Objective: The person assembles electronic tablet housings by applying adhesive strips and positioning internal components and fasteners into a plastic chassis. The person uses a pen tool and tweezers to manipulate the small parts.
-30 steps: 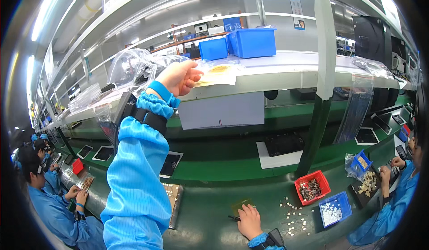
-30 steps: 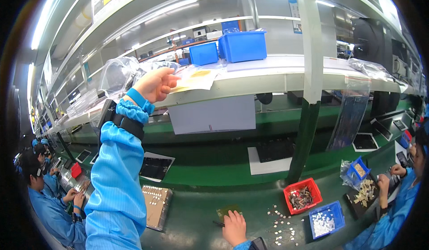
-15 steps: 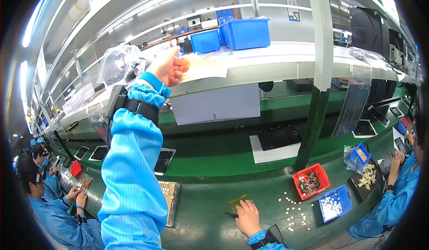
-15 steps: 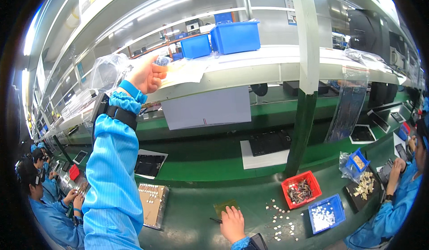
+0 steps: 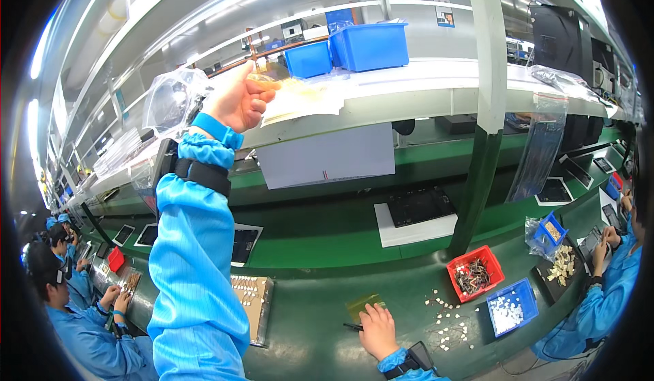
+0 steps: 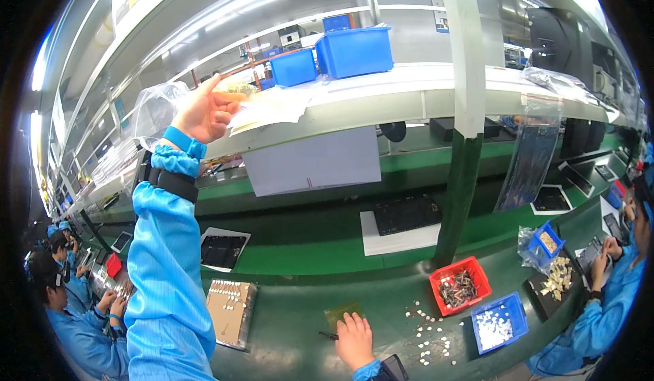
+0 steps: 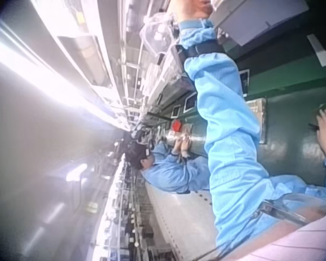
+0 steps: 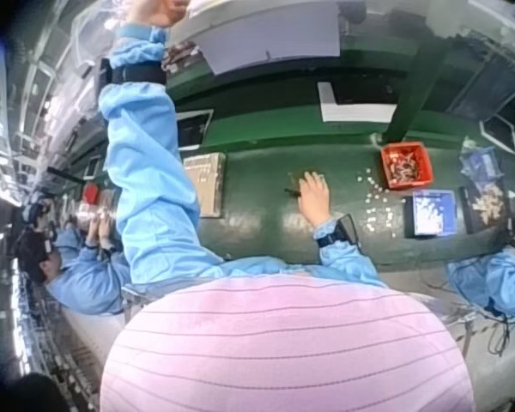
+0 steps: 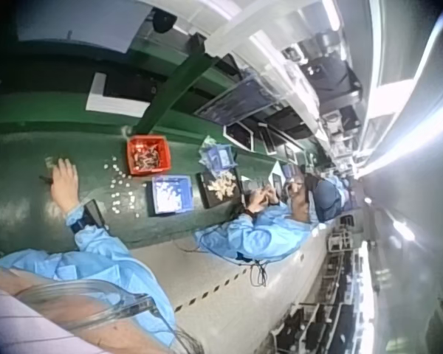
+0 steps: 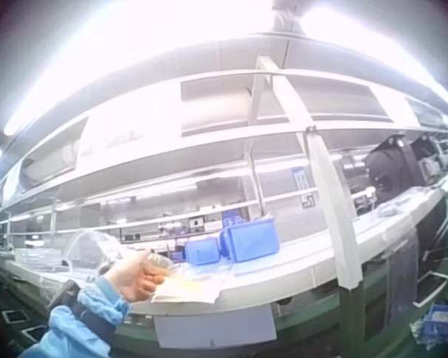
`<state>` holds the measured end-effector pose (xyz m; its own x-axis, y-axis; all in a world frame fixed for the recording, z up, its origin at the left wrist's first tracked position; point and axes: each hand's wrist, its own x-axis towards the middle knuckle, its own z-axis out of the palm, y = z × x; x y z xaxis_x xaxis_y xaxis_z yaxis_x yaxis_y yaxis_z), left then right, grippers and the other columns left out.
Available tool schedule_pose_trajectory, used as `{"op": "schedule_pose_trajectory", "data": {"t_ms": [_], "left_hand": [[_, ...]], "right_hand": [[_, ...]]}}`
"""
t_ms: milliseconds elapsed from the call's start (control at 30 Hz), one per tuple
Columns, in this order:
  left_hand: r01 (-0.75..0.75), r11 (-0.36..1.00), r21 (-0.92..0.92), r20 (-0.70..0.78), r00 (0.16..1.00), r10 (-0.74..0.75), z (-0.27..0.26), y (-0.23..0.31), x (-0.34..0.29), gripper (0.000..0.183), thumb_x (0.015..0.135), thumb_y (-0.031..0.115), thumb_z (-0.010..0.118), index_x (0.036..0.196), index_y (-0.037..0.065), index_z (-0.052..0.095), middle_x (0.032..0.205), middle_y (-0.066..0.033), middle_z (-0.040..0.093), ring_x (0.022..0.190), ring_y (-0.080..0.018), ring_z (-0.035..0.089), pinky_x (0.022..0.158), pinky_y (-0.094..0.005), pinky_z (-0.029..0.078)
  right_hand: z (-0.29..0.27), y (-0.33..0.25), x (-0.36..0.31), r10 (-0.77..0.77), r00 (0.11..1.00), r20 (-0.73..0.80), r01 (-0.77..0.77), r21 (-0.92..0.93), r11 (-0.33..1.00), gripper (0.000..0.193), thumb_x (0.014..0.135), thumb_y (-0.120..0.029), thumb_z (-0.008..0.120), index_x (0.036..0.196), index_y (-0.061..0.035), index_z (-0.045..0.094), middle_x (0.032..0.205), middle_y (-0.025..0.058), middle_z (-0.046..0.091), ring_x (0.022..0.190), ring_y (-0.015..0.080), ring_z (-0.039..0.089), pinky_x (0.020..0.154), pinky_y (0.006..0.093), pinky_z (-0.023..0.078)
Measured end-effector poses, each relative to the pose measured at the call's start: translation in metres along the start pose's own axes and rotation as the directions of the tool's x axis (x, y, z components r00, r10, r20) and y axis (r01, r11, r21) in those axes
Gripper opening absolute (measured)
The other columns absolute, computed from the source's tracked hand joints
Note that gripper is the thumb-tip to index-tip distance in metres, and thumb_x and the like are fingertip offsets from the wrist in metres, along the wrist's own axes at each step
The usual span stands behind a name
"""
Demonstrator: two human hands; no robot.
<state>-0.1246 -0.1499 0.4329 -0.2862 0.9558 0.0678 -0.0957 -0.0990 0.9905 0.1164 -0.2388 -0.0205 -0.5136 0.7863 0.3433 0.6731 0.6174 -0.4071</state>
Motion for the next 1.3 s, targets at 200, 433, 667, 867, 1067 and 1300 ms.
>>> {"op": "schedule_pose_trajectory", "data": {"t_ms": [200,433,667,867,1067,1300], "left_hand": [[-0.196,0.613,0.766,-0.118,0.894,0.433,-0.001,-0.024,0.023,0.060,0.087,0.055,0.037,0.088,0.001,0.064,0.079,-0.0135,0.062,0.057,-0.0199,0.054,0.052,-0.0332,0.044],[-0.120,-0.052,0.991,0.120,0.682,0.721,0.014,-0.042,0.018,0.051,0.086,0.049,0.045,0.072,0.006,0.066,0.074,-0.0155,0.062,0.078,-0.0336,0.059,0.069,-0.0414,0.046],[-0.781,-0.375,0.500,0.336,-0.223,0.915,0.047,-0.113,-0.037,0.004,0.072,0.003,0.055,0.074,0.003,0.058,0.069,-0.0107,0.054,0.065,-0.0285,0.053,0.059,-0.0370,0.043],[-0.787,-0.025,0.617,0.624,0.470,0.625,0.074,-0.325,0.011,0.005,0.070,0.006,0.061,0.075,0.007,0.060,0.078,-0.0088,0.058,0.073,-0.0272,0.057,0.062,-0.0377,0.048],[-0.603,0.021,0.798,0.554,0.745,0.371,0.068,-0.453,0.099,0.022,0.075,0.005,0.049,0.092,0.009,0.063,0.094,-0.0102,0.060,0.090,-0.0303,0.058,0.075,-0.0382,0.049],[-0.502,0.059,0.863,0.472,0.841,0.265,0.060,-0.467,0.097,0.016,0.073,0.006,0.051,0.085,0.010,0.060,0.093,-0.0134,0.058,0.089,-0.0344,0.055,0.075,-0.0396,0.048]], "right_hand": [[0.002,-0.003,-0.002,-0.019,1.000,0.000,0.019,0.044,0.999,0.040,0.068,-0.014,0.064,0.107,-0.0078,0.057,0.126,0.0104,0.048,0.124,0.0280,0.037,0.103,0.0478,0.025],[-0.013,-0.010,-0.001,0.003,0.999,-0.038,-0.001,0.053,0.999,0.039,0.068,-0.012,0.064,0.106,-0.0084,0.057,0.123,0.0093,0.049,0.122,0.0289,0.037,0.102,0.0518,0.024],[-0.077,-0.036,-0.004,-0.038,0.827,-0.561,0.369,0.490,0.790,0.023,0.072,0.009,0.054,0.093,-0.0001,0.058,0.087,0.0144,0.061,0.072,0.0289,0.059,0.062,0.0332,0.048],[-0.101,-0.033,-0.047,-0.005,0.948,-0.319,0.243,0.710,0.661,0.018,0.075,0.009,0.053,0.089,-0.0004,0.060,0.071,0.0116,0.059,0.061,0.0215,0.058,0.052,0.0279,0.045],[-0.121,-0.014,-0.089,0.203,0.969,-0.137,0.010,0.850,0.526,0.011,0.086,-0.007,0.052,0.091,0.0003,0.059,0.071,0.0083,0.052,0.064,0.0171,0.051,0.060,0.0262,0.041],[-0.116,0.011,-0.128,0.462,0.875,-0.146,-0.112,0.867,0.486,0.015,0.089,-0.009,0.050,0.094,0.0020,0.058,0.076,0.0078,0.052,0.067,0.0165,0.050,0.063,0.0249,0.040]]}}
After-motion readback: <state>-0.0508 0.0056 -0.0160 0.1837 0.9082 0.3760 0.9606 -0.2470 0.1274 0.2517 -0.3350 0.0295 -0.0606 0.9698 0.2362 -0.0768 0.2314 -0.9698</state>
